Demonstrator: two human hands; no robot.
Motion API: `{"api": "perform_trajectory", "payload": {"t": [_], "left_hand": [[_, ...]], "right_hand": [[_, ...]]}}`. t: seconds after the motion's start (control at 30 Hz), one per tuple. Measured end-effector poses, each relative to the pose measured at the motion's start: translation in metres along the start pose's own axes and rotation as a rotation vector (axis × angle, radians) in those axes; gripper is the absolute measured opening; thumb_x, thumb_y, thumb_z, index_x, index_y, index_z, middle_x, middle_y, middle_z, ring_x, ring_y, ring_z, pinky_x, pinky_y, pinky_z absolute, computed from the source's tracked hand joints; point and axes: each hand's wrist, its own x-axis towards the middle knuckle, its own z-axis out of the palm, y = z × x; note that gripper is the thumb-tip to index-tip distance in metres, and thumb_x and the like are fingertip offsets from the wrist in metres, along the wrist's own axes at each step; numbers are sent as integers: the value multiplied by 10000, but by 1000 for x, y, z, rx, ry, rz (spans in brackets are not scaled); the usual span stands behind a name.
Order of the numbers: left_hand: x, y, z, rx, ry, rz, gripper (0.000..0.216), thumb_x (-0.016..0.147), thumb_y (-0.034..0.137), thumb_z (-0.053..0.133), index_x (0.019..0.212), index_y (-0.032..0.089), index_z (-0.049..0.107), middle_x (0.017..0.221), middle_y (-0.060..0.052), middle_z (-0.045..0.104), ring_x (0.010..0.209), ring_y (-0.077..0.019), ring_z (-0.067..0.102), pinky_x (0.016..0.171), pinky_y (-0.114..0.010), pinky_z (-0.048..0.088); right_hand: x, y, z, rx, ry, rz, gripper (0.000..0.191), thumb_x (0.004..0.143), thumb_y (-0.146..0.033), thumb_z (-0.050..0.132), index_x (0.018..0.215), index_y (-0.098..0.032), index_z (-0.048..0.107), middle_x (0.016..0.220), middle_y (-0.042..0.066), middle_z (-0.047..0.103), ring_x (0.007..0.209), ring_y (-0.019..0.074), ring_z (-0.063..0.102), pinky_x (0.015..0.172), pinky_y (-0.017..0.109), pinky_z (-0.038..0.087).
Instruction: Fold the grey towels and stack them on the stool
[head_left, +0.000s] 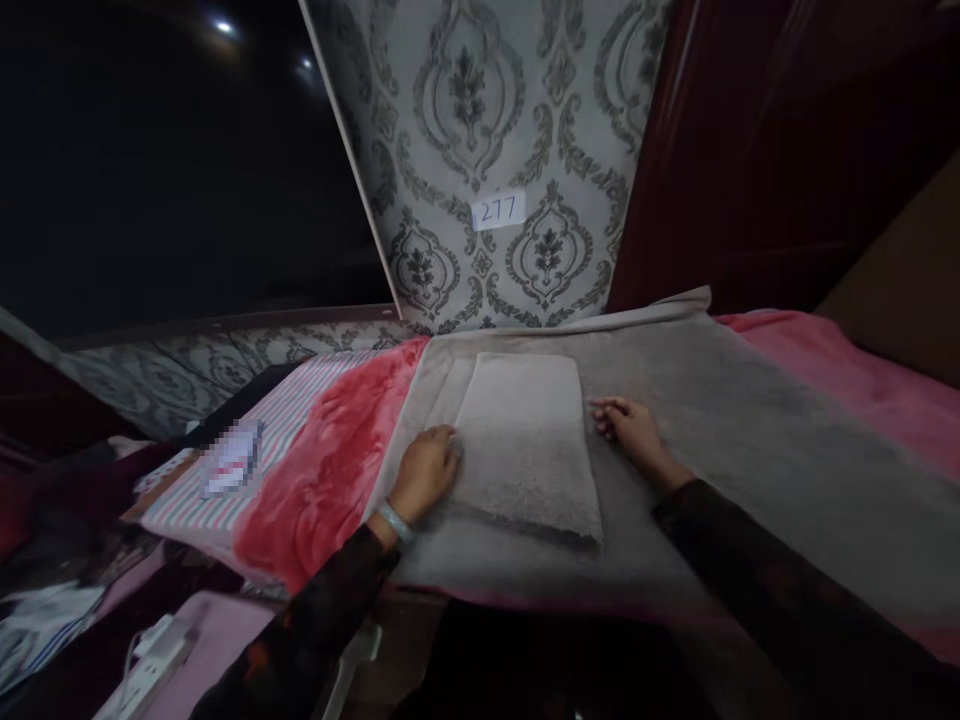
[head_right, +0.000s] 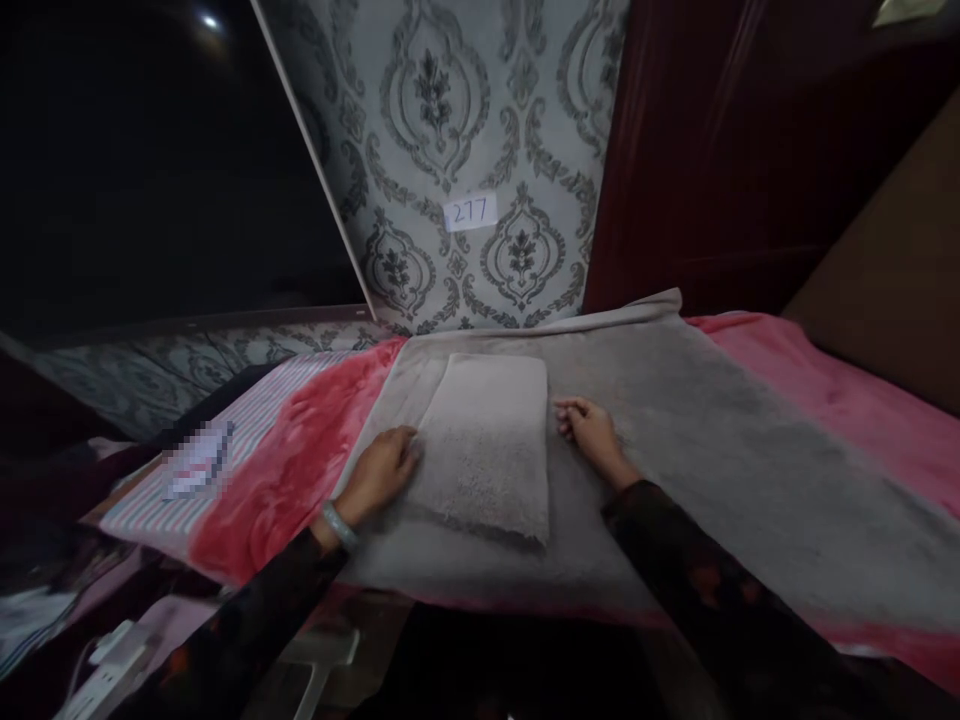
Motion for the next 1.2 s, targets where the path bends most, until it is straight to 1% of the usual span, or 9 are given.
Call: {"api": "perform_trajectory", "payload": {"t": [0.1, 0.2, 0.3, 0.37, 0.53, 0.8, 1.03, 1.13, 1.2], "left_hand": [[-9, 21, 8, 27, 132, 157, 396, 923, 233, 472, 1297, 135, 557, 1315, -161, 611, 1243, -275, 550, 1052, -445, 443], [-21, 43, 30, 86, 144, 211, 548, 927, 335, 509, 1425, 112, 461, 1488, -182, 484, 1409, -324, 405, 1129, -519, 376], [-31, 55, 55, 175, 153, 173, 668, 899, 419, 559, 1469, 98, 425, 1535, -205, 421, 1445, -402, 327, 1137, -611, 325], [-36, 55, 67, 212, 191, 153, 658, 894, 431, 568, 1472, 142, 446, 1538, -199, 418, 1444, -427, 314, 1126, -652, 306], [-42, 51, 76, 223, 270, 154, 619, 886, 479, 583, 1464, 283, 479, 1573, -146, 382, 1464, -427, 264, 1116, -666, 299], [-44, 53, 76, 198, 254, 124, 617, 892, 473, 579, 1480, 338, 450, 1582, -122, 373, 1470, -415, 256, 1129, -663, 276], [-48, 52, 74, 167, 269, 118, 619, 881, 430, 595, 1477, 344, 453, 1592, -96, 366, 1468, -395, 275, 1142, -643, 281], [-49, 53, 73, 151, 287, 118, 610, 877, 434, 593, 1467, 340, 470, 1583, -96, 382, 1457, -399, 296, 1132, -650, 297], [-49, 53, 75, 149, 302, 122, 605, 873, 439, 592, 1459, 334, 483, 1575, -98, 395, 1454, -404, 299, 1127, -655, 302]], "right_hand": [[-7, -33, 16, -185, -121, -370, 370, 899, -356, 441, 1139, -223, 690, 1122, 106, 706, 1049, 251, 649, 908, 430, 532], [-29, -66, 45, -459, -507, -742, 495, 952, -283, 374, 1417, -229, 538, 1460, 98, 529, 1391, 254, 417, 1154, 505, 318], [-44, -78, 66, -670, -818, -844, 582, 971, -251, 359, 1553, -232, 337, 1588, 83, 354, 1491, 255, 233, 1195, 559, 175], [-37, -73, 69, -717, -904, -867, 577, 1005, -343, 365, 1570, -258, 288, 1612, 73, 303, 1502, 263, 195, 1192, 574, 151], [32, -46, 57, -797, -804, -815, 612, 1006, -565, 351, 1562, -315, 299, 1631, 73, 244, 1506, 309, 163, 1177, 598, 159], [111, -17, 59, -932, -583, -496, 601, 1010, -509, 217, 1570, -303, 293, 1635, 46, 237, 1490, 316, 223, 1177, 580, 223], [119, -37, 61, -982, -519, -298, 629, 1001, -501, 201, 1586, -273, 249, 1626, 91, 254, 1486, 357, 216, 1134, 648, 266], [93, -63, 75, -944, -597, -453, 678, 985, -568, 309, 1592, -283, 216, 1647, 88, 178, 1502, 351, 159, 1159, 634, 223], [66, -75, 90, -856, -770, -665, 655, 992, -560, 343, 1586, -313, 224, 1651, 67, 167, 1510, 322, 140, 1175, 614, 197]]}}
